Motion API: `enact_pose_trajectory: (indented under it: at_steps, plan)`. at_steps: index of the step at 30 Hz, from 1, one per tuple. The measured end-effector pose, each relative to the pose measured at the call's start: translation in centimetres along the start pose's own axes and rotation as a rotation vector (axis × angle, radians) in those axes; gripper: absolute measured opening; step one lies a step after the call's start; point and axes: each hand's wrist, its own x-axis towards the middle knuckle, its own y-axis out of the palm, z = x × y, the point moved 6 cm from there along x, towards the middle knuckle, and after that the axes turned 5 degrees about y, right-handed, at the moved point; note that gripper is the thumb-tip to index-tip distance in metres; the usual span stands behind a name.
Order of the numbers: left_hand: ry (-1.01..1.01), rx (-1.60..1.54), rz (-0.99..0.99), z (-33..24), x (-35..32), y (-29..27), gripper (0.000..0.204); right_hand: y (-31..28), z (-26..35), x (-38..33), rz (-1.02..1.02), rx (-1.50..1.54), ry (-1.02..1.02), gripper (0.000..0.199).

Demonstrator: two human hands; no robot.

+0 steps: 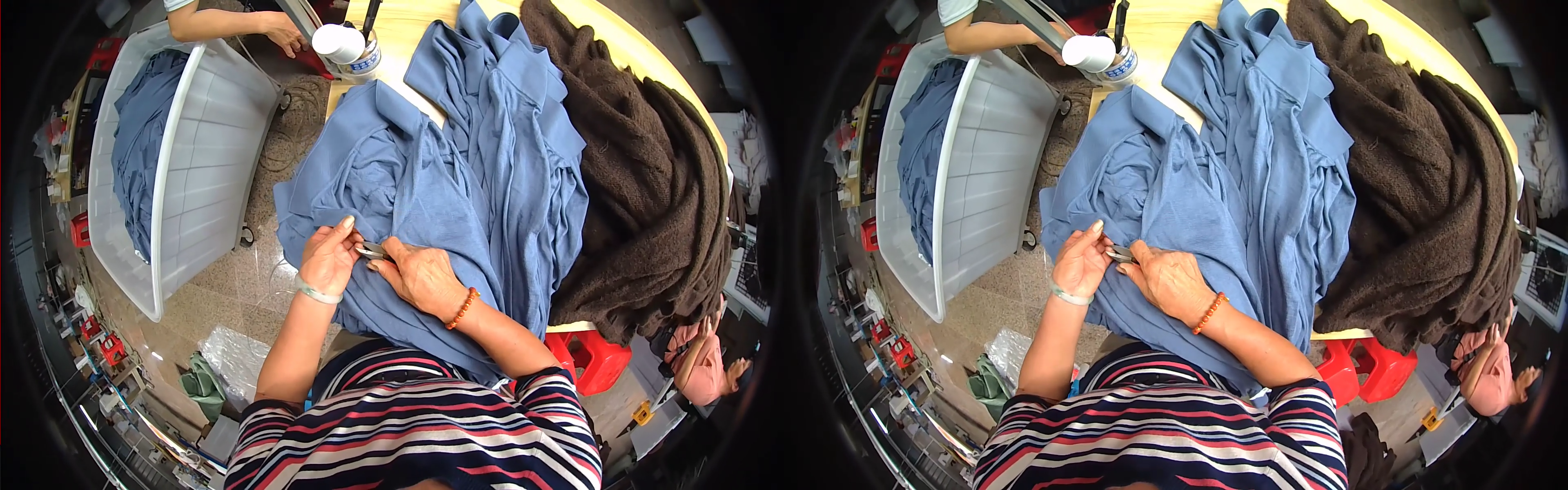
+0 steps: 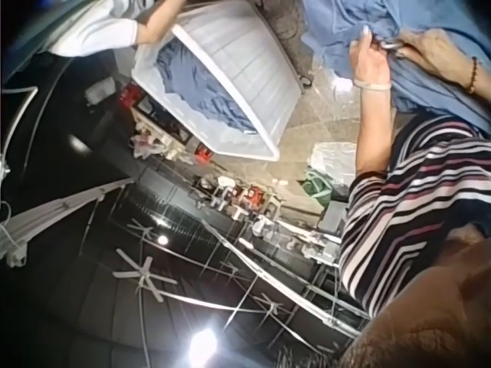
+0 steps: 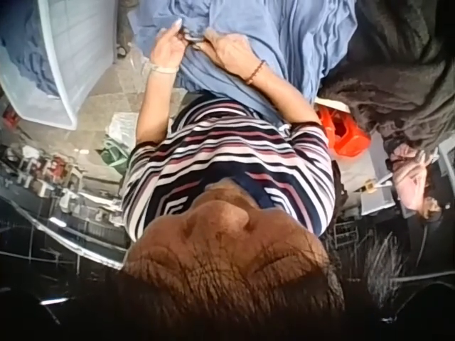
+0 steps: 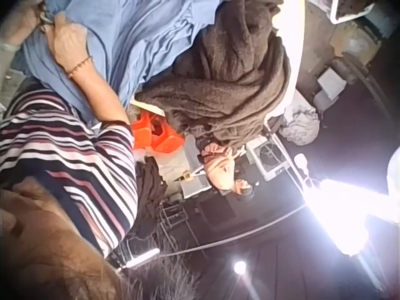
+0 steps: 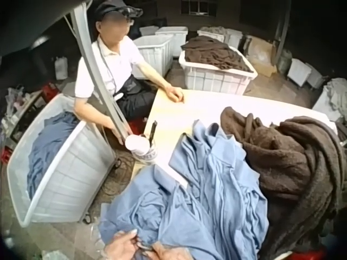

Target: Trimming loose threads from blue garments using thread clippers in a factory setting.

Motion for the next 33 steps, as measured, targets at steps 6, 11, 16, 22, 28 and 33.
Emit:
enact_pose_trajectory:
  at_steps: [6,11,16,22,28,33]
  plan:
    - [0.241,0.109,-0.026,-2.3,-1.9,0.9,0.005,-1.3,-0.5,0.0,-0.045,0.138,-0.058,0.034]
    - [0.31,0.148,0.04,-3.6,-3.2,2.4,0.001,-2.7,0.3,2.1,-0.085,0.175,-0.103,0.035]
    - [0.344,0.184,0.072,-3.7,-3.8,3.2,0.001,-2.9,1.2,3.5,-0.064,0.15,-0.171,0.032]
    - [0.406,0.262,0.091,-3.7,-3.8,3.0,0.003,-3.0,1.9,3.8,-0.012,0.102,-0.194,0.027]
    - [0.39,0.246,0.088,-3.8,-3.6,3.0,0.003,-2.9,0.7,3.7,-0.098,0.24,-0.089,0.026]
    - [0.388,0.225,0.082,-3.7,-3.4,2.9,0.004,-2.7,1.3,3.6,-0.052,0.186,-0.153,0.025]
